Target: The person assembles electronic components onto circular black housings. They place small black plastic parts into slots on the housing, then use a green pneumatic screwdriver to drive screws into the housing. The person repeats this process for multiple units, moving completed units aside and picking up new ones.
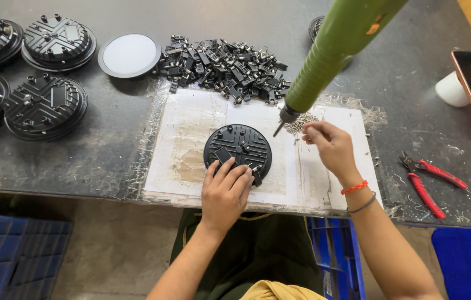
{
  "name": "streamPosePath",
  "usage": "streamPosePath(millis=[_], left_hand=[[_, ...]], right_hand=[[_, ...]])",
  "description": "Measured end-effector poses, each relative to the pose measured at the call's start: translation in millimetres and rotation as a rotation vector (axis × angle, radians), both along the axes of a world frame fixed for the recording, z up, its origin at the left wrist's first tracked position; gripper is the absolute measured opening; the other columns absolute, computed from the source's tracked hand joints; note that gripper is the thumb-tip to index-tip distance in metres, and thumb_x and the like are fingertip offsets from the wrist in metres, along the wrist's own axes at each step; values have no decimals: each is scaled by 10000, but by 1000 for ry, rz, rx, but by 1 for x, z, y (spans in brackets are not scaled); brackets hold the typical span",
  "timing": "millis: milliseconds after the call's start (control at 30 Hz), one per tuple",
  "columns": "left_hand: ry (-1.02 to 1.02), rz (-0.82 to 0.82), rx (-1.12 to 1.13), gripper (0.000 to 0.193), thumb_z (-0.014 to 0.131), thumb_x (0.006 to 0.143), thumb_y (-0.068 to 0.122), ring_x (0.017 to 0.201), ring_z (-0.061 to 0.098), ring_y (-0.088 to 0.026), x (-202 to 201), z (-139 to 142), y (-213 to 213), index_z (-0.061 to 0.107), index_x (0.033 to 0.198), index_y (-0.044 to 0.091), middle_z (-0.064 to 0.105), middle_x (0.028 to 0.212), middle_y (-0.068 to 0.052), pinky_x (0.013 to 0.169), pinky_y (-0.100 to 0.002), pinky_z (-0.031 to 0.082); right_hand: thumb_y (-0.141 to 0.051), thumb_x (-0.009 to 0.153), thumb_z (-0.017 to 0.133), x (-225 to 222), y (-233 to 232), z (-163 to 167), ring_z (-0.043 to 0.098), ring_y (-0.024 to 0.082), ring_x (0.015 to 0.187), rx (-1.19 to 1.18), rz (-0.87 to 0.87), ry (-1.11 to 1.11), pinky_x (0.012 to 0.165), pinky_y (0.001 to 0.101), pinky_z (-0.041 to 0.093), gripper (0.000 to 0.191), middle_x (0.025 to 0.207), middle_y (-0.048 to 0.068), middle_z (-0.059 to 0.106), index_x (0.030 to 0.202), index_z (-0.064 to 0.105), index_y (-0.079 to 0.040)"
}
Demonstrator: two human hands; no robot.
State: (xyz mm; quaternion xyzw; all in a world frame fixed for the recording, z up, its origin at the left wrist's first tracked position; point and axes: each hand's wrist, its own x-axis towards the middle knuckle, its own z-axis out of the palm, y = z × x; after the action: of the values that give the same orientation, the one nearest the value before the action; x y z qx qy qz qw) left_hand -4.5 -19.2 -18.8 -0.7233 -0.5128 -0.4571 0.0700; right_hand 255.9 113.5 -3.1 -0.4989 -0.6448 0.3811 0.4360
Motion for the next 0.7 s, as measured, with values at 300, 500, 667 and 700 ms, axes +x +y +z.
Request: streamPosePath(millis=[300, 500, 667, 700], left_hand=[[-5, -7, 2, 156, 759, 901, 166, 1175, 659, -263, -2, 1, 1, 747, 1038, 92, 735, 1112, -18, 1079, -487, 434], [-374, -6, -87, 271, 668, 1004, 131, 1236, 638, -272, -10, -10, 7, 669, 1262, 48, 691, 1286, -113, 1084, -440, 496], [-730, 146, -287, 331, 597, 962, 120, 1257, 589, -301, -15, -10, 18, 632, 1285, 54, 581, 1387, -126, 967, -406, 534], [-659, 166, -250, 331, 606, 964, 116, 1277, 569, -315, -13, -10, 19, 635, 1288, 51, 579, 1392, -128, 1016, -424, 497]], right_hand=[[-171, 854, 790, 2, 9, -11, 712, 193, 774, 198, 76, -591, 747, 315, 575, 189, 988, 62, 745, 1027, 797, -97], [-160, 898, 749, -8, 8, -8, 674, 258, 763, 300, 69, -742, 741, 362, 556, 121, 937, 91, 715, 959, 788, -63], [-96, 921, 692, -26, -4, 13, 691, 244, 795, 239, 248, -469, 744, 346, 577, 107, 953, 88, 702, 1002, 742, -47], [-85, 914, 678, -35, -15, 14, 705, 232, 841, 236, 354, -364, 772, 332, 594, 122, 976, 75, 704, 1020, 733, -59]])
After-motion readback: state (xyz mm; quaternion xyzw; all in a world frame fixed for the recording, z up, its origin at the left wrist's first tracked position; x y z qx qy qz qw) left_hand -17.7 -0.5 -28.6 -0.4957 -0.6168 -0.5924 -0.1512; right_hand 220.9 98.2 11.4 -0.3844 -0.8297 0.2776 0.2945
